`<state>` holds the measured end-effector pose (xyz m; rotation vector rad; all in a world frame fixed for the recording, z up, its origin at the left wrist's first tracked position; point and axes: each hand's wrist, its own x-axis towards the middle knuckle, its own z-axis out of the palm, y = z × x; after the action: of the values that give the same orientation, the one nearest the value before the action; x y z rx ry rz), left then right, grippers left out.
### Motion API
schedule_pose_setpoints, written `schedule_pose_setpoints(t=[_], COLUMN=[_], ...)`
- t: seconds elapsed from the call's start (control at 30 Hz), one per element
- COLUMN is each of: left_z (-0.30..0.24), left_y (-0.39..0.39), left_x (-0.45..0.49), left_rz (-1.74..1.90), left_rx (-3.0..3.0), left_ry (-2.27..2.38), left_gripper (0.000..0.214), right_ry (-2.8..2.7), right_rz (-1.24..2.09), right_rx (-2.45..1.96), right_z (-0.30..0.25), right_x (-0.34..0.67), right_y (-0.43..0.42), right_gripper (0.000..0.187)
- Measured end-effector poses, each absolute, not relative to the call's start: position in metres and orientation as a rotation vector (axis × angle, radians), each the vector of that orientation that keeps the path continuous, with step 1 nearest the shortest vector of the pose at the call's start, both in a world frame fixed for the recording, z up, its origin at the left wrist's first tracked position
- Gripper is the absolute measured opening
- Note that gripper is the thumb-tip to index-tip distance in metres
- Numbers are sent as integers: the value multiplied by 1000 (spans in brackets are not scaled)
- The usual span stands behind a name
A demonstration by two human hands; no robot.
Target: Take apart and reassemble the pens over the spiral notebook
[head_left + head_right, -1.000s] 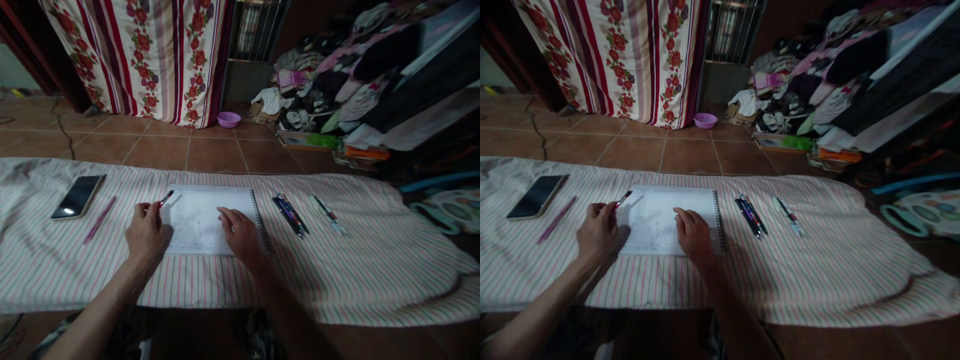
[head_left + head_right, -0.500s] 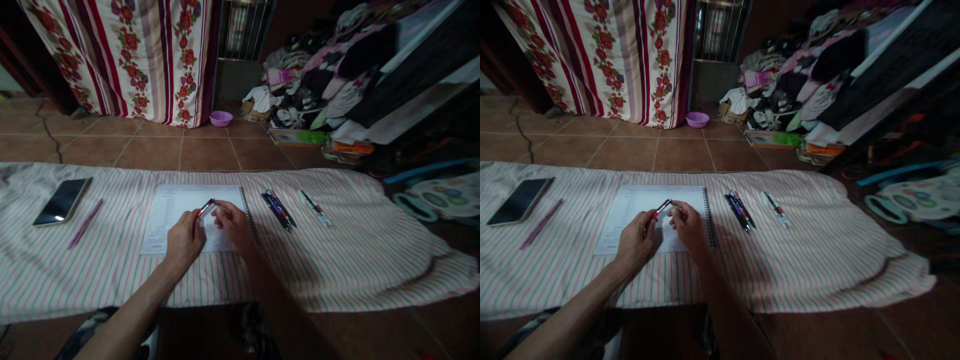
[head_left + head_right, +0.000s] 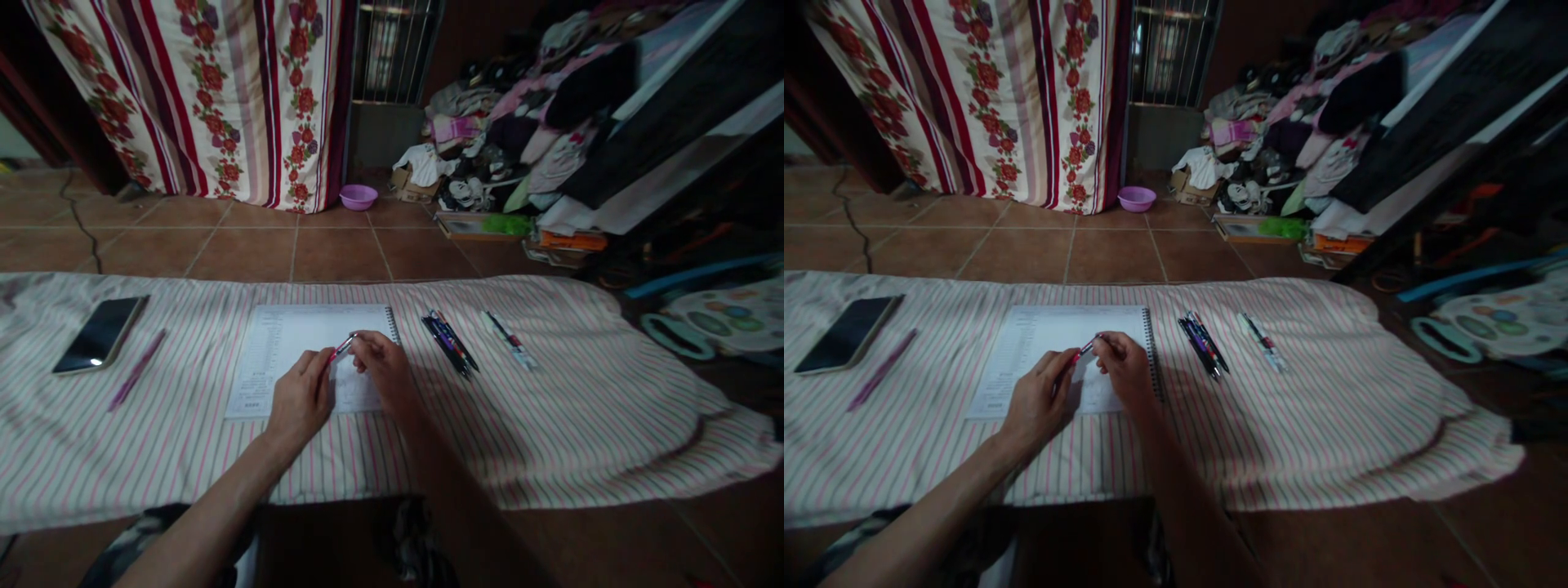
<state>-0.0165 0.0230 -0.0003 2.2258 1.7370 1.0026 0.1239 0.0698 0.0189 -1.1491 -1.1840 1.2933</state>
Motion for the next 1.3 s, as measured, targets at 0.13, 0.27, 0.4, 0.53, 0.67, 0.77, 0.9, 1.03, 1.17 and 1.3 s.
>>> schedule_pose_setpoints(t=[0.13, 0.27, 0.4, 0.53, 0.67, 0.77, 0.9, 1.03, 1.17, 1.3], left_z=[0, 2, 3, 2, 1, 1, 4, 8, 8, 6], left_y=[22, 22, 22, 23, 22, 21, 21, 20, 20, 21], left_x=[-17, -17, -18, -18, -19, -19, -17, -15, -14, -14], left_rz=[990, 946, 881, 817, 783, 773, 719, 648, 630, 706], left_rx=[2244, 2189, 2206, 2283, 2312, 2301, 2276, 2254, 2217, 2168], left_ry=[1707, 1762, 1810, 1844, 1831, 1816, 1834, 1840, 1849, 1830], left_gripper=[30, 26, 27, 31, 32, 31, 28, 26, 27, 29], right_ry=[-1165, -1167, -1144, -1142, -1203, -1257, -1295, -1330, -1345, -1372], right_rz=[1278, 1287, 1305, 1354, 1332, 1302, 1274, 1237, 1210, 1207], right_rx=[-1176, -1155, -1153, -1146, -1173, -1218, -1239, -1248, -1263, -1220], right_z=[16, 15, 14, 14, 13, 11, 9, 8, 7, 6], right_x=[123, 124, 125, 124, 125, 126, 127, 126, 125, 125], right_y=[70, 71, 70, 69, 69, 71, 71, 71, 72, 73], right_gripper=[25, 25, 27, 29, 28, 28, 27, 26, 26, 25])
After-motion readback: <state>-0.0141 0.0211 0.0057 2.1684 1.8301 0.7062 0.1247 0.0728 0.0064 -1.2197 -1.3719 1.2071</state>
